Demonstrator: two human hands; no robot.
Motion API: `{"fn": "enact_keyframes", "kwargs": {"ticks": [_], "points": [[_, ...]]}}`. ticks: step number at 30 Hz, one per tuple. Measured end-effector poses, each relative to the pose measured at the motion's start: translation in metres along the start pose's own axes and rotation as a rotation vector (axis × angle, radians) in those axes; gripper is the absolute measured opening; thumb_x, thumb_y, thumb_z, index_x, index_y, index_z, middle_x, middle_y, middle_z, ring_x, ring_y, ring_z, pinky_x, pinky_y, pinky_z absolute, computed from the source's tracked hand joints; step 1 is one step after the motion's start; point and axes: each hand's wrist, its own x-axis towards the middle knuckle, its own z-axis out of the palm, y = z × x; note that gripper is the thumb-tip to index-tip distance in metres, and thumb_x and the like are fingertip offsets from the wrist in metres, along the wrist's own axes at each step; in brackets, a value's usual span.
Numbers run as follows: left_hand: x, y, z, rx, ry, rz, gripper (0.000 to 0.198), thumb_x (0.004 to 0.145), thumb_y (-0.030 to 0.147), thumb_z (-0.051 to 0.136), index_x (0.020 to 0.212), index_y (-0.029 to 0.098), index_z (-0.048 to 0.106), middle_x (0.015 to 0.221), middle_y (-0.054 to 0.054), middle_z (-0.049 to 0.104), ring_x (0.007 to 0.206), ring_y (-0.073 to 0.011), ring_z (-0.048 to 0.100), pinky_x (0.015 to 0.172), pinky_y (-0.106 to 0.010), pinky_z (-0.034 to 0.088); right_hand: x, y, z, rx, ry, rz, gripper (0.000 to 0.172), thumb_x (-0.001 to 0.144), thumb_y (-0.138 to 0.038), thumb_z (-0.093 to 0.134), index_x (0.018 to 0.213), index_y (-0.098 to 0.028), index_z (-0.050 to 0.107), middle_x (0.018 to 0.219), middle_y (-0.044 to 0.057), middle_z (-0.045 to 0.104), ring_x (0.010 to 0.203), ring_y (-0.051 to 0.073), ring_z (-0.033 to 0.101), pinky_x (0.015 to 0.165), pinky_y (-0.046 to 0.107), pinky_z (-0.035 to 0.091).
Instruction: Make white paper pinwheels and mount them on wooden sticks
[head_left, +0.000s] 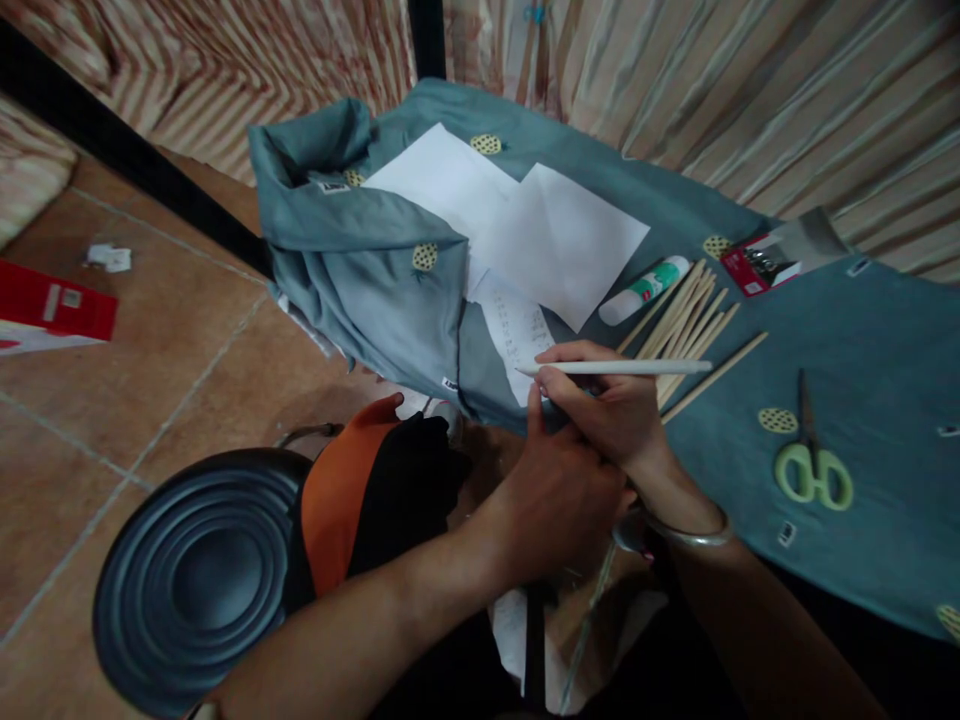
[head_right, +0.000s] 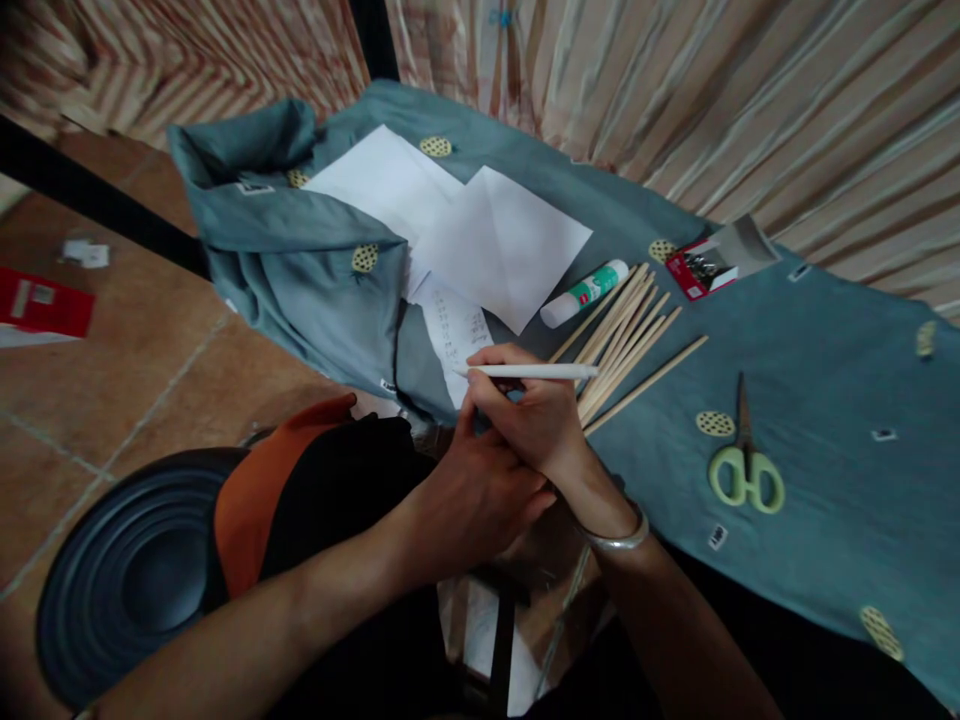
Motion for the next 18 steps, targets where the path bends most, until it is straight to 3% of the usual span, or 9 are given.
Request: {"fn": "enact_keyframes", "kwargs": {"ticks": [10, 18], "points": [[-0.0011, -0.0005, 0.0021, -0.033, 0.006, -0.013, 0.034, 0.097, 0.035, 0.043, 0.095, 0.017, 0.071, 0.097, -0.01, 0.073, 0.11, -0.0296, 0.059, 0.112, -0.058, 0.027, -0.0009, 0.0006, 0.0005, -0.036, 0.031, -0.032, 0.007, 0.079, -0.021, 0.059, 0.078, -0.021, 0.067, 0.07, -0.002, 0.069, 0.061, 0.013, 0.064, 0.056, 0.023, 0.053], [-0.0011, -0.0007, 0.0013, -0.02, 0.001, 0.001, 0.032, 0.097, 0.035, 0.045, 0.092, 0.019, 0.072, 0.088, -0.008, 0.073, 0.102, -0.0285, 0.062, 0.111, -0.06, 0.025, -0.0013, 0.0011, 0.0016, -0.031, 0.073, -0.012, 0.007, 0.077, -0.02, 0.061, 0.075, -0.02, 0.067, 0.068, -0.002, 0.068, 0.059, 0.012, 0.062, 0.056, 0.023, 0.052]]}}
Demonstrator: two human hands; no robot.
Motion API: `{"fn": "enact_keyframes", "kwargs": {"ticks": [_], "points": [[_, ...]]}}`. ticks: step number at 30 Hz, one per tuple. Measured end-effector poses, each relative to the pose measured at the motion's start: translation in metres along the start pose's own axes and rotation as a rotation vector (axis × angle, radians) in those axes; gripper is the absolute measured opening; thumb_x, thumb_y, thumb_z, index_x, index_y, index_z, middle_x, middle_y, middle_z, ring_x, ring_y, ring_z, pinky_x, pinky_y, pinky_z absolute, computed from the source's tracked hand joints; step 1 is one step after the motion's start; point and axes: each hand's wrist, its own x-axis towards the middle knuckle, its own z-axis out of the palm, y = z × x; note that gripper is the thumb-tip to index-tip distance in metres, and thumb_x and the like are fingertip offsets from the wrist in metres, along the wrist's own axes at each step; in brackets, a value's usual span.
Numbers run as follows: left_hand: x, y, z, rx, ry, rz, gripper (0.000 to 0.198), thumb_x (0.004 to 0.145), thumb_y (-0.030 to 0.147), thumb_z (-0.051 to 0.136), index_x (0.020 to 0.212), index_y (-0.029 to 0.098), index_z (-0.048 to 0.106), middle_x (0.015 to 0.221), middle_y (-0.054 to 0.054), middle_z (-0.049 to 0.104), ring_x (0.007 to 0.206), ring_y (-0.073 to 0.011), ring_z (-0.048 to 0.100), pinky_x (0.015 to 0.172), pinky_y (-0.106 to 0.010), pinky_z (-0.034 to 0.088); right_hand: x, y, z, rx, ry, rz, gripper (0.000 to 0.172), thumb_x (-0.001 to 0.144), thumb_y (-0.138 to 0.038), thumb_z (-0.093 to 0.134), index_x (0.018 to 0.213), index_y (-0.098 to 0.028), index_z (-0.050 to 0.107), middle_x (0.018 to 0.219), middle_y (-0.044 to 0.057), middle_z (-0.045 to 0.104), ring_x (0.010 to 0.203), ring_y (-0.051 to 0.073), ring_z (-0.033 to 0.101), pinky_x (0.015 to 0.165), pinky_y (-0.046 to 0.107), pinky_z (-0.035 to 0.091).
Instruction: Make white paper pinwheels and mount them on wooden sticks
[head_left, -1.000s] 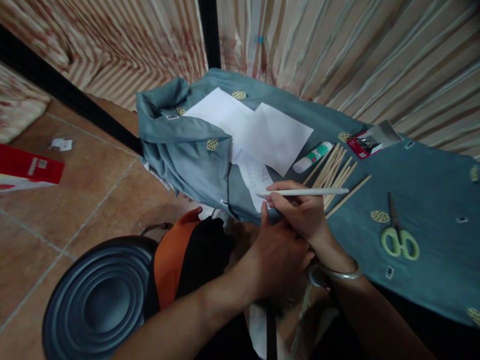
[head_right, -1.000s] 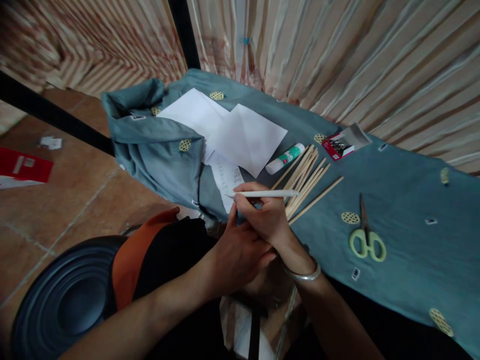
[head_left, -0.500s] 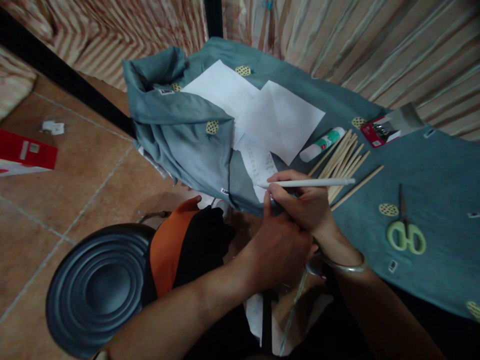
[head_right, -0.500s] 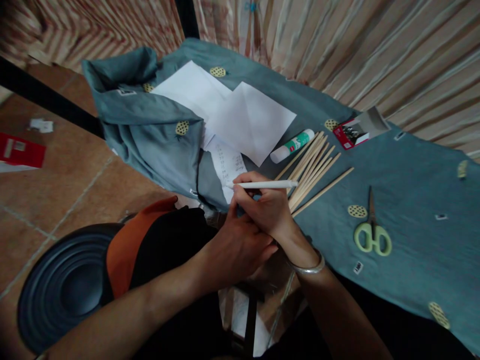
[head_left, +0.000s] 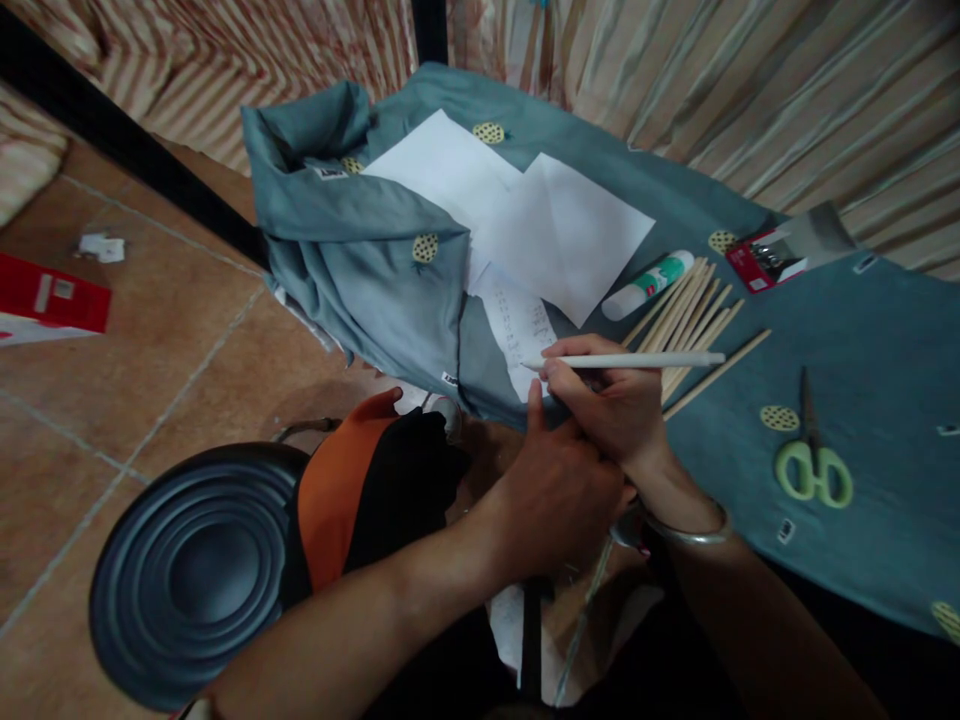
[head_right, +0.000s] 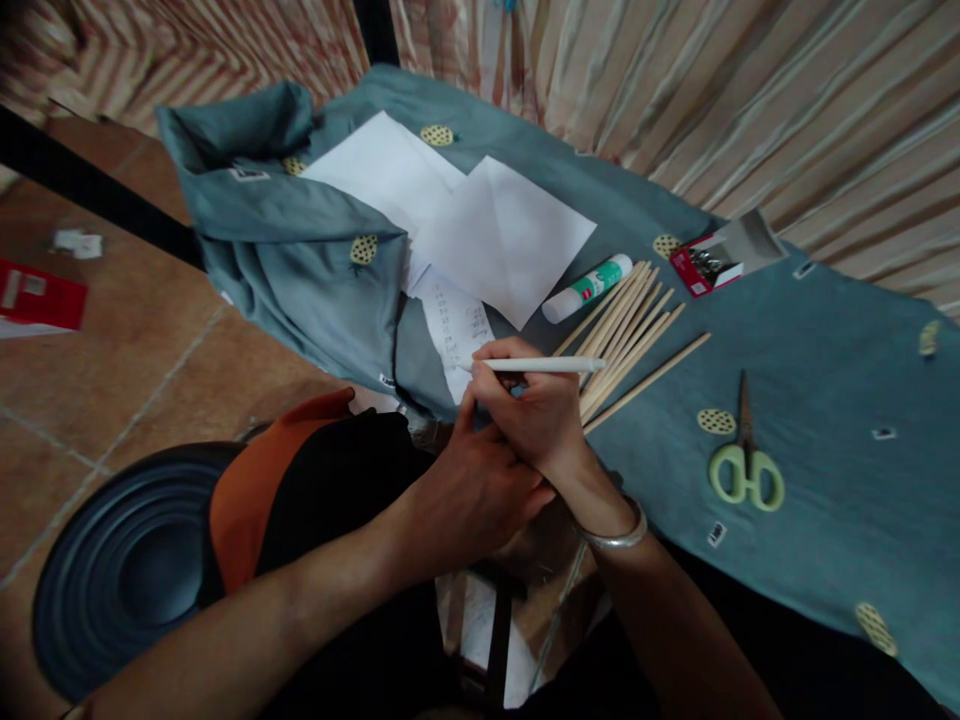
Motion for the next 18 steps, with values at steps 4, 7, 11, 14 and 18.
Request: {"fn": "enact_keyframes", "kwargs": {"ticks": [4, 7, 11, 14, 18], "points": [[0.0007, 0.0002, -0.002, 0.024, -0.014, 0.004, 0.034, 0.097, 0.035, 0.045, 0.091, 0.017, 0.073, 0.087, -0.009, 0.073, 0.103, -0.0298, 0.062, 0.111, -0.063, 0.024, -0.0008, 0.0008, 0.001, 0.002, 0.01, 0.02, 0.007, 0.078, -0.021, 0.06, 0.076, -0.02, 0.067, 0.069, -0.002, 0.068, 0.061, 0.013, 0.063, 0.058, 0.025, 0.053], [0.0008, 0.0001, -0.0022, 0.018, -0.004, 0.014, 0.033, 0.097, 0.034, 0.046, 0.09, 0.018, 0.073, 0.086, -0.008, 0.073, 0.101, -0.0293, 0.063, 0.11, -0.062, 0.027, -0.0011, 0.0016, 0.0008, 0.012, -0.01, 0.007, 0.008, 0.079, -0.022, 0.06, 0.077, -0.02, 0.067, 0.07, -0.002, 0.068, 0.061, 0.013, 0.063, 0.057, 0.024, 0.053], [0.0012, 0.0002, -0.0018, 0.008, -0.01, 0.0, 0.033, 0.096, 0.034, 0.046, 0.089, 0.017, 0.073, 0.085, -0.008, 0.073, 0.099, -0.0288, 0.064, 0.111, -0.061, 0.026, -0.0003, 0.0008, 0.0002, -0.045, 0.009, -0.025, 0.007, 0.077, -0.02, 0.059, 0.073, -0.021, 0.066, 0.067, -0.002, 0.067, 0.06, 0.013, 0.062, 0.057, 0.025, 0.052], [0.0015, 0.0006, -0.0018, 0.002, -0.012, -0.006, 0.033, 0.096, 0.035, 0.046, 0.091, 0.018, 0.073, 0.088, -0.008, 0.073, 0.101, -0.0278, 0.063, 0.112, -0.061, 0.024, -0.0002, -0.0012, 0.0, -0.031, 0.009, -0.008, 0.007, 0.077, -0.02, 0.06, 0.072, -0.02, 0.065, 0.065, -0.002, 0.066, 0.057, 0.012, 0.061, 0.053, 0.024, 0.051], [0.0026, 0.0007, -0.0065, -0.046, 0.0, -0.003, 0.03, 0.096, 0.034, 0.047, 0.092, 0.017, 0.071, 0.095, -0.008, 0.072, 0.107, -0.027, 0.06, 0.114, -0.066, 0.015, -0.0007, -0.0062, -0.0036, 0.119, 0.022, 0.064, 0.008, 0.081, -0.026, 0.062, 0.08, -0.019, 0.067, 0.069, 0.0, 0.069, 0.058, 0.013, 0.063, 0.052, 0.024, 0.052]]}}
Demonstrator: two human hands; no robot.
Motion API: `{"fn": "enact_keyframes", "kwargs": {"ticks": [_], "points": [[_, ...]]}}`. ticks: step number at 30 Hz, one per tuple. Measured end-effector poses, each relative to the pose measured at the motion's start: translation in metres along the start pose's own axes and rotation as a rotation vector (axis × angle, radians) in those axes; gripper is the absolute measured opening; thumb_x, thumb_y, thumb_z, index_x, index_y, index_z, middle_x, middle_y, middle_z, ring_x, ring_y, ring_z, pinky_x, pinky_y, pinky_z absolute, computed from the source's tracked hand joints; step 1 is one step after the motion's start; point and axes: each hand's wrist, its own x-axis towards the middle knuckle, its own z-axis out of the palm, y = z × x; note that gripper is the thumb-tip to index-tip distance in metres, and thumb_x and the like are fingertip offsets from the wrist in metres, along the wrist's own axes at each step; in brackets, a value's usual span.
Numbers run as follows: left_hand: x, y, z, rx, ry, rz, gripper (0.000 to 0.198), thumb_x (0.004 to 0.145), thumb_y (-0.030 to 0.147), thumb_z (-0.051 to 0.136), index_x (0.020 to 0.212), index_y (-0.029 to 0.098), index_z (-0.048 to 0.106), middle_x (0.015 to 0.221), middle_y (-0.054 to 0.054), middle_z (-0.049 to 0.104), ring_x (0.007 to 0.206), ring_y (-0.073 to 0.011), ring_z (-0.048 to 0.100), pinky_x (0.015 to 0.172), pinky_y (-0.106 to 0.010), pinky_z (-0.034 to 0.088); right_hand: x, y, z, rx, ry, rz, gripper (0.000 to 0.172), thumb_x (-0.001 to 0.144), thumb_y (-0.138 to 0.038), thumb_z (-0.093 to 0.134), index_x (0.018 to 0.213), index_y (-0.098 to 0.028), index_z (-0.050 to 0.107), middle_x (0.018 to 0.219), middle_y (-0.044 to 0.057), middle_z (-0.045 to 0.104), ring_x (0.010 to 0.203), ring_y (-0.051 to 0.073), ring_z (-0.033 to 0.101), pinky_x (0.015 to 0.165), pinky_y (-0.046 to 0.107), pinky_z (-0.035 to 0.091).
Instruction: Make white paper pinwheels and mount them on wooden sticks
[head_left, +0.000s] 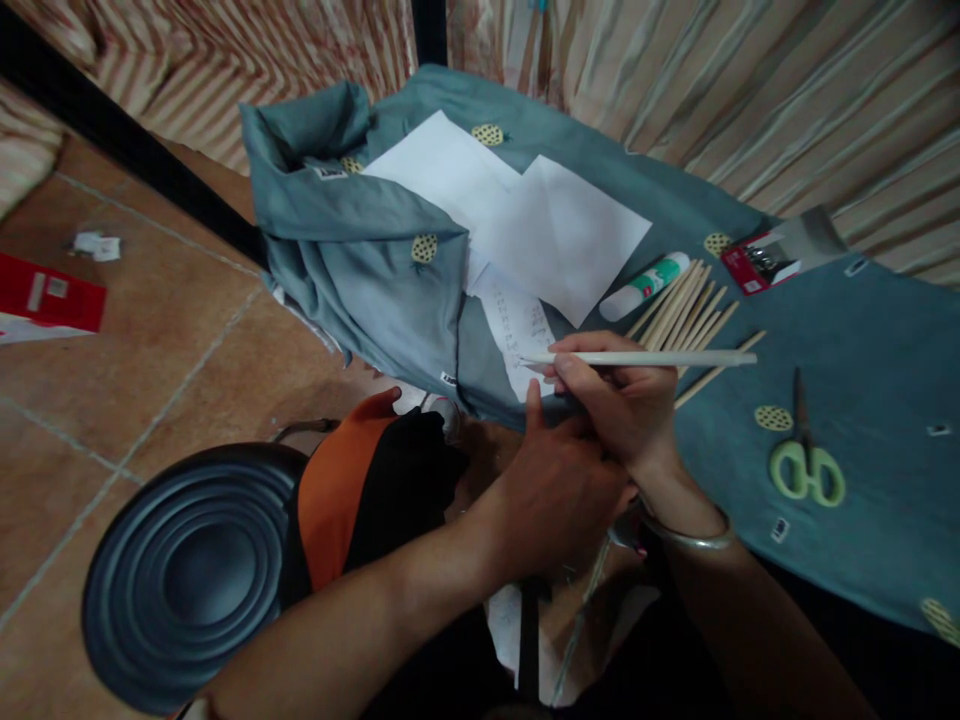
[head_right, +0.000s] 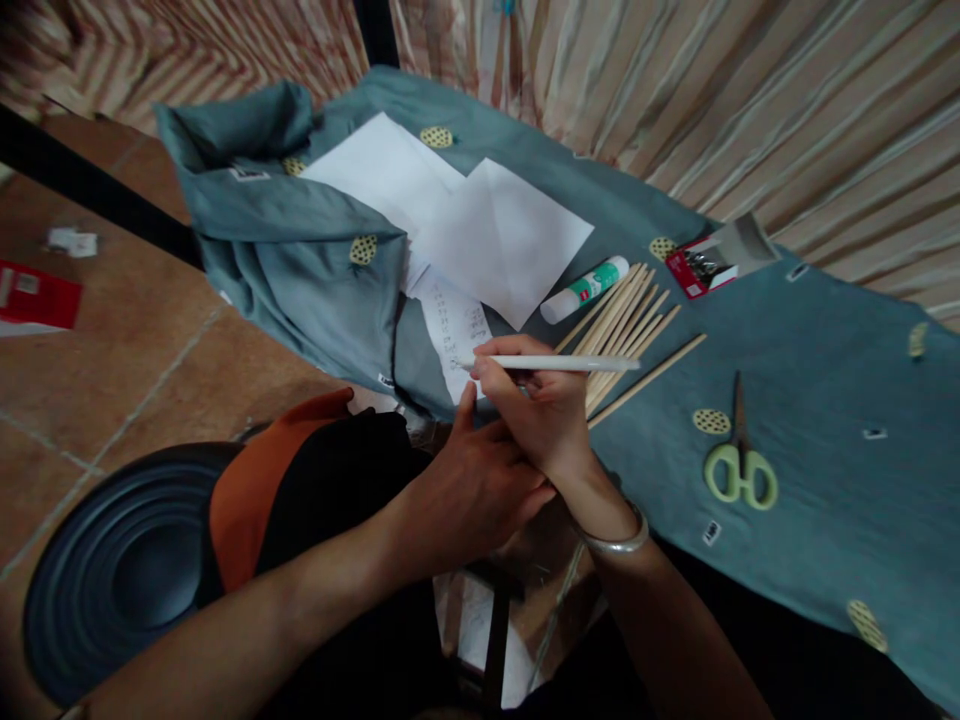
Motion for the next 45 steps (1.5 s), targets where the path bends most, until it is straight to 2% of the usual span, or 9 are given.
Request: {"fn": "enact_keyframes", "kwargs": {"ticks": [5, 9, 12, 16, 20, 26, 34, 40, 45], "points": [[0.003, 0.001, -0.012, -0.077, -0.084, -0.041, 0.028, 0.096, 0.031, 0.049, 0.086, 0.016, 0.07, 0.093, -0.006, 0.073, 0.097, -0.0231, 0.064, 0.111, -0.072, 0.011, 0.017, -0.008, -0.015, -0.039, 0.038, -0.149, 0.021, 0.092, -0.032, 0.054, 0.108, -0.025, 0.065, 0.093, 0.003, 0.072, 0.073, 0.016, 0.068, 0.064, 0.03, 0.056], [0.005, 0.002, -0.016, -0.082, -0.12, -0.064, 0.025, 0.095, 0.028, 0.051, 0.086, 0.015, 0.07, 0.093, -0.006, 0.072, 0.098, -0.0229, 0.065, 0.109, -0.074, 0.012, 0.059, -0.009, -0.021, -0.544, -0.104, -0.48, 0.029, 0.095, -0.024, 0.047, 0.12, -0.021, 0.061, 0.113, 0.009, 0.066, 0.109, 0.025, 0.061, 0.096, 0.042, 0.048], [0.006, 0.003, -0.017, -0.048, -0.119, -0.052, 0.026, 0.096, 0.026, 0.049, 0.086, 0.015, 0.069, 0.09, -0.006, 0.071, 0.095, -0.022, 0.066, 0.109, -0.075, 0.012, 0.091, -0.004, -0.014, -0.948, -0.262, -0.531, 0.036, 0.094, -0.012, 0.038, 0.125, -0.011, 0.056, 0.113, 0.015, 0.062, 0.11, 0.029, 0.055, 0.095, 0.048, 0.046], [0.008, 0.007, -0.017, 0.029, -0.114, -0.023, 0.027, 0.095, 0.027, 0.049, 0.081, 0.015, 0.069, 0.082, -0.004, 0.069, 0.085, -0.0204, 0.066, 0.11, -0.074, 0.014, 0.107, 0.005, -0.005, -1.003, -0.317, -0.574, 0.045, 0.093, -0.005, 0.031, 0.134, -0.009, 0.048, 0.114, 0.017, 0.062, 0.109, 0.029, 0.054, 0.094, 0.048, 0.044], [0.011, 0.012, -0.013, 0.093, -0.079, 0.034, 0.028, 0.095, 0.027, 0.049, 0.078, 0.016, 0.068, 0.076, -0.002, 0.067, 0.082, -0.0192, 0.064, 0.112, -0.069, 0.017, 0.089, 0.002, -0.024, -0.937, -0.235, -0.604, 0.045, 0.093, -0.008, 0.03, 0.134, -0.012, 0.048, 0.115, 0.014, 0.063, 0.109, 0.028, 0.056, 0.093, 0.046, 0.046], [0.021, 0.018, -0.002, 0.085, -0.019, 0.115, 0.026, 0.096, 0.027, 0.047, 0.082, 0.017, 0.066, 0.078, -0.001, 0.067, 0.084, -0.0178, 0.063, 0.116, -0.059, 0.02, 0.03, -0.003, -0.087, -0.886, -0.079, -0.529, 0.036, 0.096, -0.021, 0.038, 0.127, -0.016, 0.056, 0.117, 0.014, 0.066, 0.112, 0.028, 0.059, 0.097, 0.045, 0.047], [0.038, 0.028, 0.013, -0.117, 0.106, 0.187, 0.019, 0.095, 0.023, 0.048, 0.09, 0.018, 0.065, 0.087, -0.002, 0.07, 0.09, -0.0172, 0.063, 0.11, -0.048, 0.033, -0.034, 0.036, -0.162, -0.937, 0.119, -0.333, 0.037, 0.097, -0.029, 0.041, 0.12, -0.01, 0.063, 0.116, 0.017, 0.069, 0.111, 0.029, 0.062, 0.097, 0.044, 0.049], [0.058, 0.017, 0.011, -0.164, 0.358, 0.172, 0.018, 0.093, 0.019, 0.052, 0.106, 0.015, 0.064, 0.103, -0.01, 0.069, 0.102, -0.0224, 0.061, 0.095, -0.041, 0.049, -0.046, 0.069, -0.178, -0.854, 0.212, -0.237, 0.04, 0.096, -0.033, 0.039, 0.118, -0.012, 0.065, 0.117, 0.017, 0.069, 0.112, 0.029, 0.062, 0.1, 0.047, 0.048], [0.068, 0.006, 0.015, -0.099, 0.47, 0.169, 0.024, 0.091, 0.018, 0.053, 0.113, 0.015, 0.062, 0.111, -0.012, 0.064, 0.11, -0.0236, 0.056, 0.096, -0.042, 0.051, -0.045, 0.079, -0.189, -0.823, 0.258, -0.155, 0.04, 0.095, -0.033, 0.037, 0.118, -0.014, 0.065, 0.118, 0.016, 0.069, 0.112, 0.03, 0.063, 0.1, 0.049, 0.048]]}}
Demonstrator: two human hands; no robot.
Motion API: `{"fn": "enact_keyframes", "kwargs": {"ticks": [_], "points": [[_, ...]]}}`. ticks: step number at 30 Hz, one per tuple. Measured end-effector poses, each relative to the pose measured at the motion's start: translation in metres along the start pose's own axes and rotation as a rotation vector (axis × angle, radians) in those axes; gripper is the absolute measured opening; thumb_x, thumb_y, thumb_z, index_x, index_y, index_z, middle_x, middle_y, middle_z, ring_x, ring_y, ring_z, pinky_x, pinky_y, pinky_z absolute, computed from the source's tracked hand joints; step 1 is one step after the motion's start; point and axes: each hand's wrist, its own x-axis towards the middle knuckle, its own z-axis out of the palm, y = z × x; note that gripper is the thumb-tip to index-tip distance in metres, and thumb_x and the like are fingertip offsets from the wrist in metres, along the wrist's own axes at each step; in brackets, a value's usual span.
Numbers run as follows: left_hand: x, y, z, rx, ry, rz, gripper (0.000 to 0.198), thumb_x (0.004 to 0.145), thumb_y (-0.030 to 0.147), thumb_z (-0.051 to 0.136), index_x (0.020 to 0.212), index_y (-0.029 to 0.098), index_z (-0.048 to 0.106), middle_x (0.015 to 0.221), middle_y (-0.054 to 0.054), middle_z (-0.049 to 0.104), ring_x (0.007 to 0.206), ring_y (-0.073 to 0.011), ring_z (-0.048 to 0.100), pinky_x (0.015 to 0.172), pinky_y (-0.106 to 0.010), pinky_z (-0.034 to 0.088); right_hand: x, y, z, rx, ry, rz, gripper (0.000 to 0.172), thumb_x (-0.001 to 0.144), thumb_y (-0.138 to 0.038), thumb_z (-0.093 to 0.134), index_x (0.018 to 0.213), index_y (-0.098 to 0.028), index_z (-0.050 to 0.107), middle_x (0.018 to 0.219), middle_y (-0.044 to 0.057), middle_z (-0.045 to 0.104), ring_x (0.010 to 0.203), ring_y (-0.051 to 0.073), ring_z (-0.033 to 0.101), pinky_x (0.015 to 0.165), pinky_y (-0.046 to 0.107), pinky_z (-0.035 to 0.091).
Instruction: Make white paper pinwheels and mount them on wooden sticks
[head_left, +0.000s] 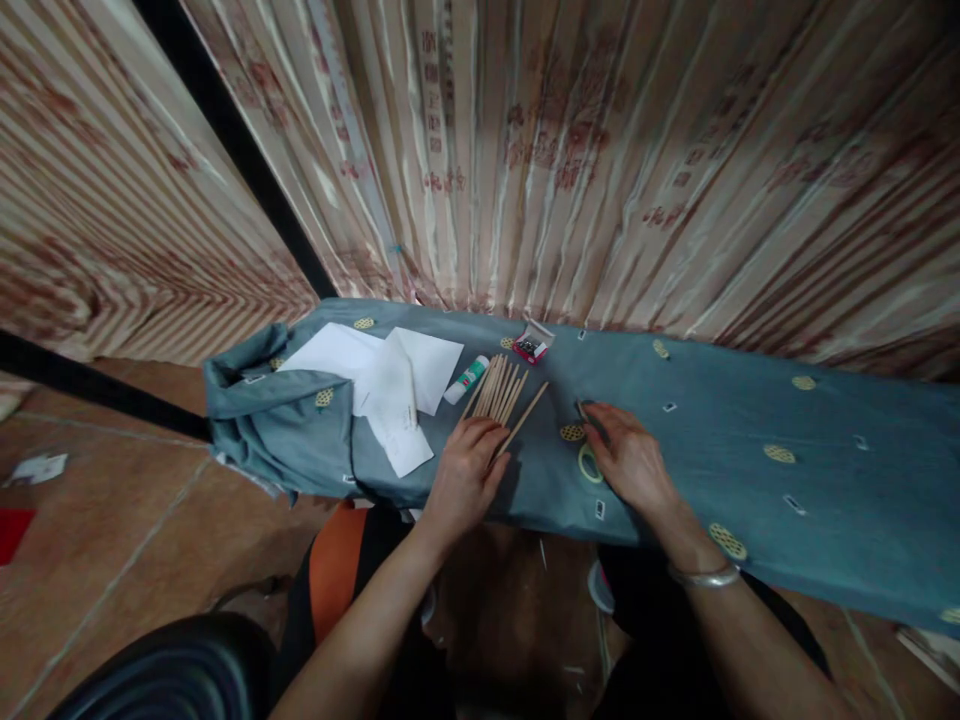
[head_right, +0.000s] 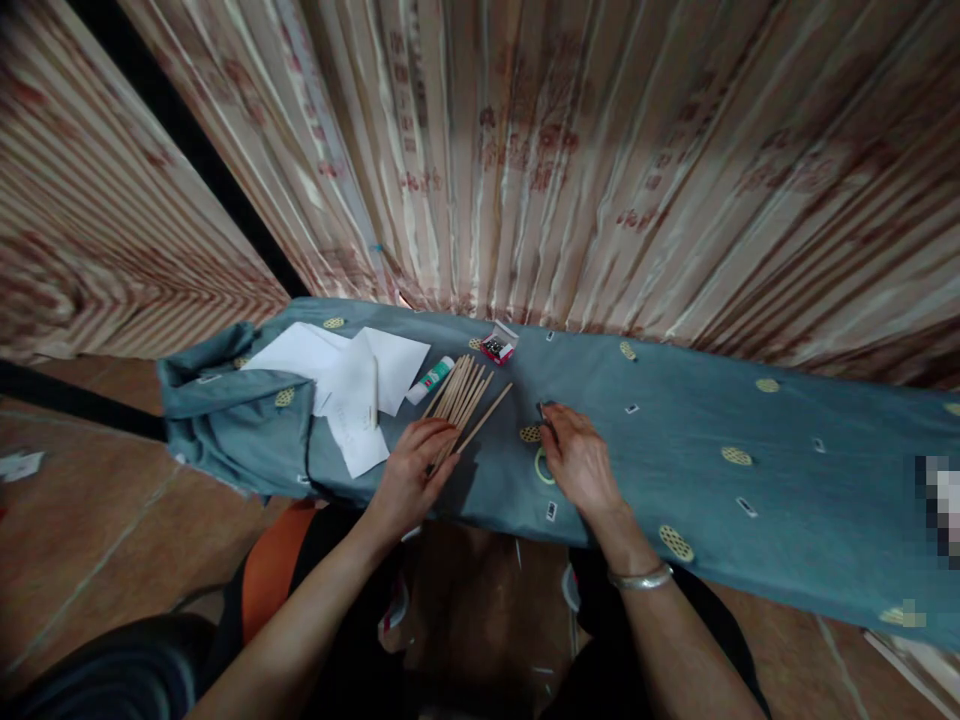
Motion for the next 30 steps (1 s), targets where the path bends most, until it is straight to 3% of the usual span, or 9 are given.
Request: {"fn": "enact_keyframes", "kwargs": {"ticks": [4, 10, 15, 18, 22, 26, 30], "points": [[0.0, -0.01, 0.008, 0.098, -0.028, -0.048, 0.027, 0.09, 0.021, 0.056, 0.116, 0.018, 0.06, 0.119, -0.012, 0.059, 0.119, -0.0266, 0.051, 0.103, -0.048, 0.047, -0.002, 0.006, -0.003, 0.022, 0.014, 0.047, 0.039, 0.094, -0.033, 0.039, 0.116, -0.015, 0.065, 0.115, 0.016, 0.07, 0.109, 0.03, 0.064, 0.098, 0.05, 0.049], [0.006, -0.025, 0.023, 0.317, -0.155, -0.092, 0.057, 0.082, 0.031, 0.067, 0.133, 0.013, 0.048, 0.146, -0.02, 0.041, 0.141, -0.0368, 0.029, 0.112, -0.056, 0.035, -0.008, 0.005, -0.002, 0.079, 0.023, 0.042, 0.036, 0.094, -0.037, 0.042, 0.11, -0.016, 0.066, 0.112, 0.016, 0.07, 0.104, 0.029, 0.065, 0.094, 0.048, 0.051], [0.016, -0.027, 0.026, 0.361, -0.221, -0.12, 0.058, 0.081, 0.029, 0.067, 0.133, 0.012, 0.048, 0.143, -0.019, 0.046, 0.135, -0.0353, 0.039, 0.111, -0.053, 0.037, -0.011, 0.01, 0.0, 0.088, 0.063, 0.068, 0.035, 0.094, -0.039, 0.043, 0.11, -0.018, 0.066, 0.114, 0.014, 0.069, 0.108, 0.029, 0.064, 0.095, 0.048, 0.05], [0.025, -0.033, 0.013, 0.335, -0.178, -0.103, 0.047, 0.085, 0.028, 0.06, 0.129, 0.015, 0.052, 0.136, -0.016, 0.053, 0.129, -0.0307, 0.048, 0.107, -0.05, 0.042, -0.012, 0.014, 0.002, 0.09, 0.062, 0.063, 0.037, 0.094, -0.04, 0.042, 0.11, -0.017, 0.066, 0.114, 0.015, 0.069, 0.108, 0.03, 0.064, 0.095, 0.05, 0.05], [0.037, -0.057, -0.027, 0.379, -0.119, -0.153, 0.034, 0.087, 0.018, 0.053, 0.12, 0.013, 0.059, 0.127, -0.016, 0.059, 0.12, -0.0285, 0.054, 0.103, -0.047, 0.045, -0.012, 0.016, 0.005, 0.085, 0.07, 0.054, 0.036, 0.094, -0.04, 0.042, 0.108, -0.017, 0.066, 0.114, 0.016, 0.069, 0.108, 0.03, 0.064, 0.094, 0.05, 0.051], [0.042, -0.086, -0.064, 0.51, -0.137, -0.399, 0.037, 0.086, 0.025, 0.058, 0.12, 0.014, 0.058, 0.122, -0.016, 0.062, 0.118, -0.0309, 0.055, 0.1, -0.046, 0.045, -0.013, 0.016, 0.007, 0.081, 0.081, 0.048, 0.035, 0.094, -0.04, 0.042, 0.107, -0.017, 0.066, 0.113, 0.016, 0.069, 0.106, 0.03, 0.065, 0.094, 0.05, 0.052], [0.045, -0.101, -0.074, 0.506, -0.189, -0.483, 0.041, 0.083, 0.027, 0.061, 0.121, 0.011, 0.057, 0.096, -0.012, 0.07, 0.098, -0.028, 0.065, 0.089, -0.039, 0.05, -0.012, 0.014, 0.008, 0.086, 0.072, 0.038, 0.034, 0.094, -0.039, 0.042, 0.105, -0.018, 0.066, 0.112, 0.015, 0.069, 0.106, 0.03, 0.065, 0.093, 0.05, 0.052]]}}
